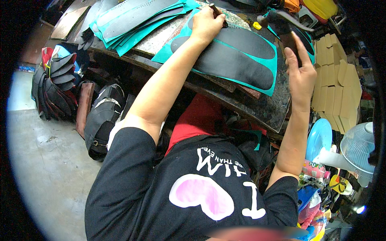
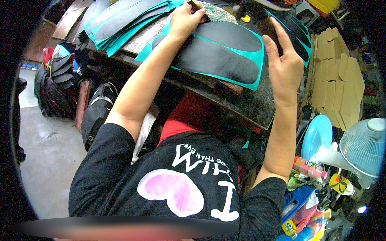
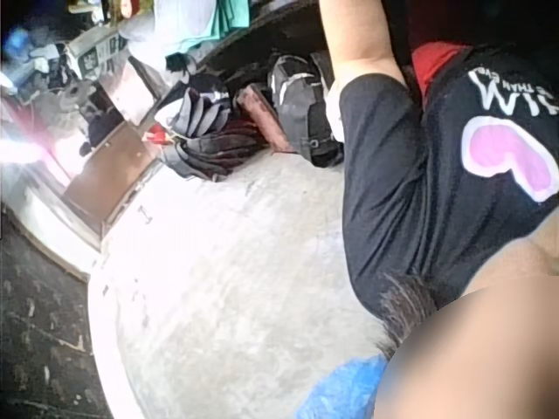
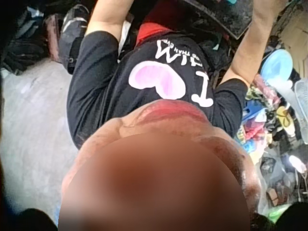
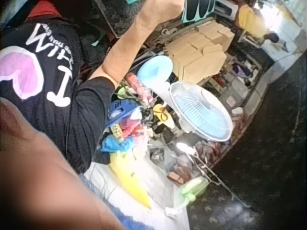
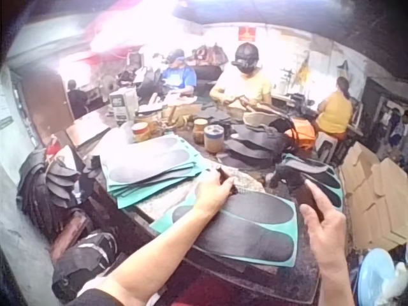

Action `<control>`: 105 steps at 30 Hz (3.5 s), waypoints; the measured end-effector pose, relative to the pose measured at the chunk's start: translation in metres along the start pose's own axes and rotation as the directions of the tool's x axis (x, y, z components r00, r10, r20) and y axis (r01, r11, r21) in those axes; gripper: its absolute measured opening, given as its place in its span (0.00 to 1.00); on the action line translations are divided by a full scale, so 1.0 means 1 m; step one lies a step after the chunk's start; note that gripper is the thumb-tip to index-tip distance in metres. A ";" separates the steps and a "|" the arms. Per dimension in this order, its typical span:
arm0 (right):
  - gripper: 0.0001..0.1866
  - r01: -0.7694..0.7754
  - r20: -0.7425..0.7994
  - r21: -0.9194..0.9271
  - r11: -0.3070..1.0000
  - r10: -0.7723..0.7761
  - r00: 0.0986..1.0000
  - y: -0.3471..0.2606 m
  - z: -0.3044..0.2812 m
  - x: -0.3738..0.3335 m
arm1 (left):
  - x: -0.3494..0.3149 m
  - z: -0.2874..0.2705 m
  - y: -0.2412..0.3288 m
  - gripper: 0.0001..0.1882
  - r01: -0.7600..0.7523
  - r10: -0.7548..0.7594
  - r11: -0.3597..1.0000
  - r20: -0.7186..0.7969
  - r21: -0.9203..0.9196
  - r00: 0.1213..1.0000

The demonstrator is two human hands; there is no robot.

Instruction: The person repeatedly hammers a black insole with a teal border on a workbench. They hold the insole with one hand and strike it with a hammer in the other, occasionally repositioning the insole to work different areas.

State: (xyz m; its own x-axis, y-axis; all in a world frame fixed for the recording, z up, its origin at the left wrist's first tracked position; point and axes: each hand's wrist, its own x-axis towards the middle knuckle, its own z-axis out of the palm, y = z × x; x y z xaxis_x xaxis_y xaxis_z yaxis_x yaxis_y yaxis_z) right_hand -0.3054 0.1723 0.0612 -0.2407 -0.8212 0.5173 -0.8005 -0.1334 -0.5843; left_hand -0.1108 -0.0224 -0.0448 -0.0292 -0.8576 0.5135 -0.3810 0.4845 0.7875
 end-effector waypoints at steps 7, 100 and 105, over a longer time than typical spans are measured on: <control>0.23 0.260 -0.273 0.384 0.886 -0.160 0.949 -0.030 0.001 0.007 | -0.009 0.004 0.014 0.10 -0.325 0.312 0.914 0.091 0.242 0.946; 0.37 0.103 0.199 -0.345 0.933 -0.034 0.979 0.068 0.087 -0.014 | 0.026 0.013 0.045 0.09 -0.186 0.216 0.970 0.206 -0.154 0.955; 0.38 0.100 0.214 -0.398 0.912 -0.014 0.977 0.065 0.086 -0.013 | 0.057 0.095 0.036 0.10 -0.195 0.147 0.978 0.432 0.069 0.890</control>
State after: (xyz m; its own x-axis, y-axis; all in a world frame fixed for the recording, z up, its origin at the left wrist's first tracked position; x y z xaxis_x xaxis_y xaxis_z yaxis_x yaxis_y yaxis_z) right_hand -0.3072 0.1262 -0.0372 -0.1068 -0.9188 0.3799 -0.9725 0.0170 -0.2323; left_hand -0.2136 -0.0698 -0.0195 -0.4809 -0.7667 0.4253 -0.4311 0.6292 0.6467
